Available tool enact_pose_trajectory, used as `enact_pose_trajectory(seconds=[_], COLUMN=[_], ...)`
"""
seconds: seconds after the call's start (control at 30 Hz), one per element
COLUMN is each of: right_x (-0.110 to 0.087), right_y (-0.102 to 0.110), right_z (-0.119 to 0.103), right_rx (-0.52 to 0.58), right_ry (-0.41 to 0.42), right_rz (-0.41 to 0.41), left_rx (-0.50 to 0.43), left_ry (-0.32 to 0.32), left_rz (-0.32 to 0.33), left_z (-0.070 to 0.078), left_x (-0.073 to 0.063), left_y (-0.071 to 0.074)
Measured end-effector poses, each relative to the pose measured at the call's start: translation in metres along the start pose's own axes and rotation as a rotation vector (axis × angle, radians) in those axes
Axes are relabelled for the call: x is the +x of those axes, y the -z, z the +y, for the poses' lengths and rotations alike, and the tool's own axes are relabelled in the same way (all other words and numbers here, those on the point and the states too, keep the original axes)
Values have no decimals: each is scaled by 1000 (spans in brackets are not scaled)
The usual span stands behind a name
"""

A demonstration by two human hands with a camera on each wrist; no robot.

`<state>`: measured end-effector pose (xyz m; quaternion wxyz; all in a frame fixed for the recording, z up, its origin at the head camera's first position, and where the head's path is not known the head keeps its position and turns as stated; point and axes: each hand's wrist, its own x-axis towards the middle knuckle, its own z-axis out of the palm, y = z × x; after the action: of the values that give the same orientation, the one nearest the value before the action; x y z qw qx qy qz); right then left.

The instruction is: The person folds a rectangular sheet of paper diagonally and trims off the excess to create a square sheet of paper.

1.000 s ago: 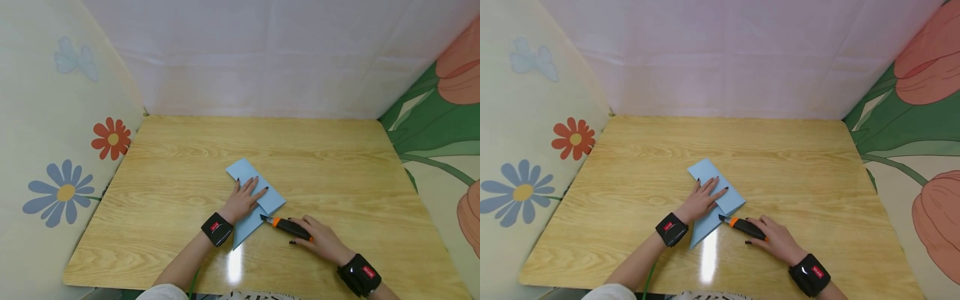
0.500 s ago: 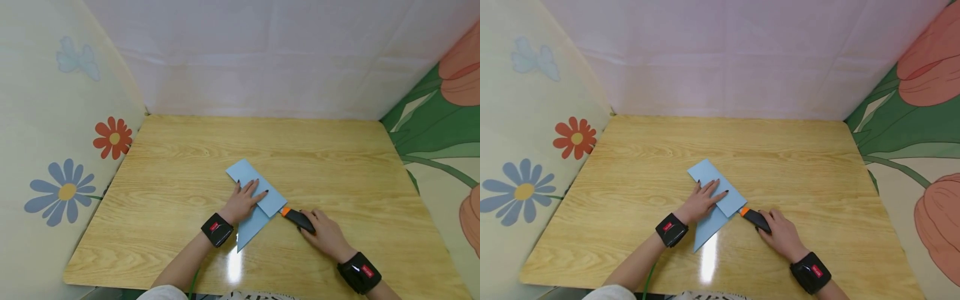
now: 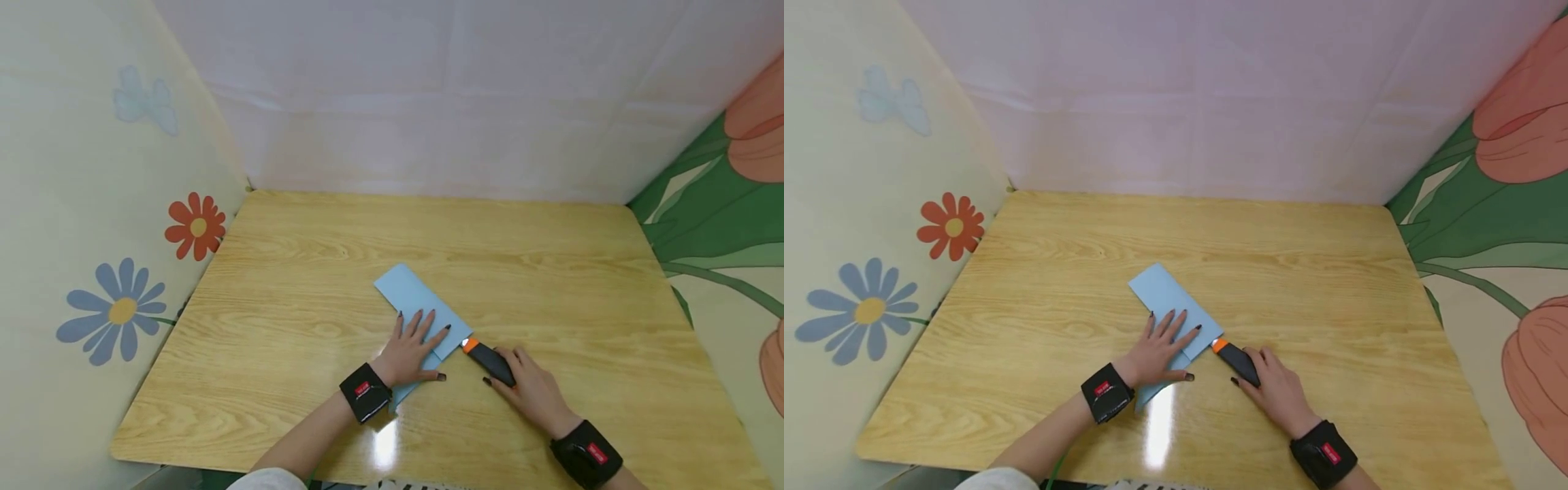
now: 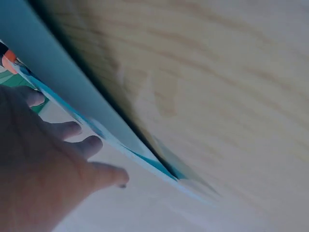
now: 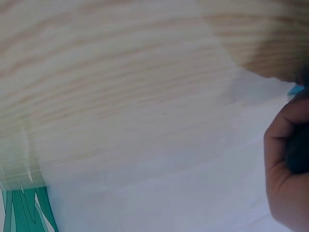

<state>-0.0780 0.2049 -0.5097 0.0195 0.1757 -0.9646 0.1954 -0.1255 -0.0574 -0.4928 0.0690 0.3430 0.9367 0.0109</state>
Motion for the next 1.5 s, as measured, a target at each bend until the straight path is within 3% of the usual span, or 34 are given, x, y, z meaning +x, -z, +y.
enact_pose_trajectory(seconds=[0.1, 0.2, 0.4, 0.63, 0.73, 0.9, 1.0, 1.2, 1.5], right_x=[0, 2, 5, 7, 7, 5, 3, 1, -3], right_y=[0, 1, 1, -1, -2, -5, -7, -9, -8], right_z=[2, 3, 1, -8, -13, -20, -22, -22, -11], right_rx=[9, 13, 22, -16, -25, -3, -9, -47, -102], right_ry=[-25, -42, -55, -15, -9, -42, -57, -62, 23], right_rz=[8, -7, -25, -12, 3, 12, -3, -11, 84], left_rx=[53, 39, -56, -243, -282, -151, -81, -87, -105], left_ry=[21, 28, 17, 7, 48, 137, 181, 258, 256], left_rz=[10, -9, -51, -80, -15, 105, 81, 45, 8], left_z=[-1, -4, -13, -26, -25, -14, -8, -3, -6], left_x=[-2, -4, -8, -12, -9, -3, -3, -4, -2], left_y=[1, 2, 2, 6, 6, -5, -11, -11, -2])
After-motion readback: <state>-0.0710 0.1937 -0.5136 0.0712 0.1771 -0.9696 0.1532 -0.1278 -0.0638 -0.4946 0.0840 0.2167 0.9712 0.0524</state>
